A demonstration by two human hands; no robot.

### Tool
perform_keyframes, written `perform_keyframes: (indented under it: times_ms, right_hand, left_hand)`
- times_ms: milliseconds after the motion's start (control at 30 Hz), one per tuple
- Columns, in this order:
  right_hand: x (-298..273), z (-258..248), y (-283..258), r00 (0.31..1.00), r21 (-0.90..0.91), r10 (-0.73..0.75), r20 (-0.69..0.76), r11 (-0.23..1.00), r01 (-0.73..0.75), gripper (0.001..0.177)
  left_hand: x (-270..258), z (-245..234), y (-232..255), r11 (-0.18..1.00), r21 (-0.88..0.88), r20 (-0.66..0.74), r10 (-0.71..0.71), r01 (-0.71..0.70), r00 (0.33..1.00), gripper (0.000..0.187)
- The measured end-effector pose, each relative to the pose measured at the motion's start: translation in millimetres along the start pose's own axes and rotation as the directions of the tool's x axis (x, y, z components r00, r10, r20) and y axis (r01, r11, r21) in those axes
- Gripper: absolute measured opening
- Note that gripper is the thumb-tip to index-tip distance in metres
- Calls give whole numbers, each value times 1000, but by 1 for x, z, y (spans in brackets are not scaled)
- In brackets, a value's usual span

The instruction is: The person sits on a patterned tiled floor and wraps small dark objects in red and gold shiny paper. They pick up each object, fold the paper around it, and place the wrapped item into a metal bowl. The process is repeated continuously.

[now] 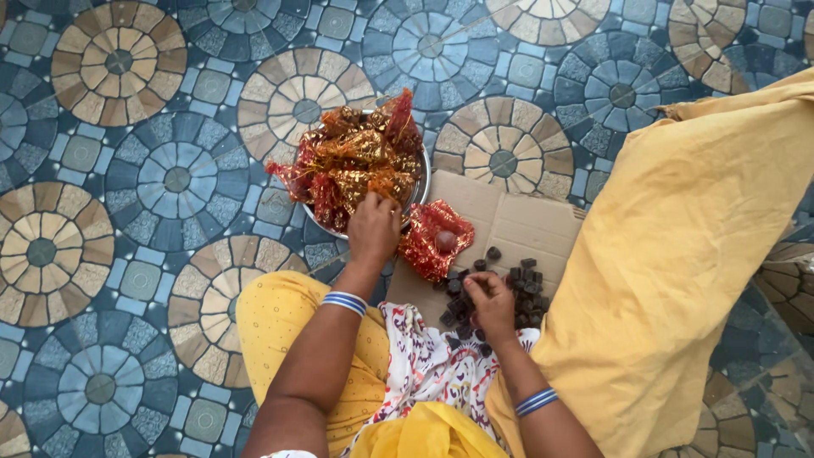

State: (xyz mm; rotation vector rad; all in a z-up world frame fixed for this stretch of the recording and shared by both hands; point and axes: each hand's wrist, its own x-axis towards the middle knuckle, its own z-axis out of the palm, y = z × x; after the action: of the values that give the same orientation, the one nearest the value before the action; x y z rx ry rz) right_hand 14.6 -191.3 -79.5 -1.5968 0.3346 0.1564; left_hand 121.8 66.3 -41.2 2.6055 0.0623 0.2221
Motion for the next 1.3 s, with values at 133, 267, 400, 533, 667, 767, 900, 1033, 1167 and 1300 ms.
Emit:
perform_keyframes:
  times_ms: [133,267,400,533,667,767,900,1033,1167,1300]
  right_hand:
    - [1,17,-29,925,-507,-378,41,790,345,9]
    - [26,32,-51,838,-588,-519,169,629,508,16]
    - [43,47,-49,841,-723,-425,335,456,519,22]
    - [38,52,-41,849,-739,-374,373,433,516,25]
    - [35,48,-42,856,-765,-372,359,409,498,28]
    - [33,43,-48,864,-719,-404,301,499,484,26]
    - [32,38,-56,845,-610,-523,110,636,473,24]
    - [38,35,-50,812,-700,-545,208,497,513,30]
    - [45,37,-36,846,-771,-402,349,390,503,35]
    - [48,36,-38,854,-721,-408,322,479,501,32]
  left_hand:
    - [0,21,12,977,15,35,212,-213,977,15]
    - [-2,50,21,928,2,110,371,-373,922,28]
    - [-7,63,22,911,-9,122,410,-412,904,39]
    - [-8,62,19,928,-7,209,366,-373,907,25]
    - [-7,64,18,936,-16,179,348,-351,920,23]
    - [-6,63,15,941,-47,169,337,-334,926,23]
    - [-5,55,20,935,-140,108,341,-325,934,24]
    - [-3,35,27,939,-224,155,299,-262,941,22]
    - [0,11,38,916,-162,-26,367,-366,930,20]
    - [5,-3,39,952,-269,145,191,-147,971,4]
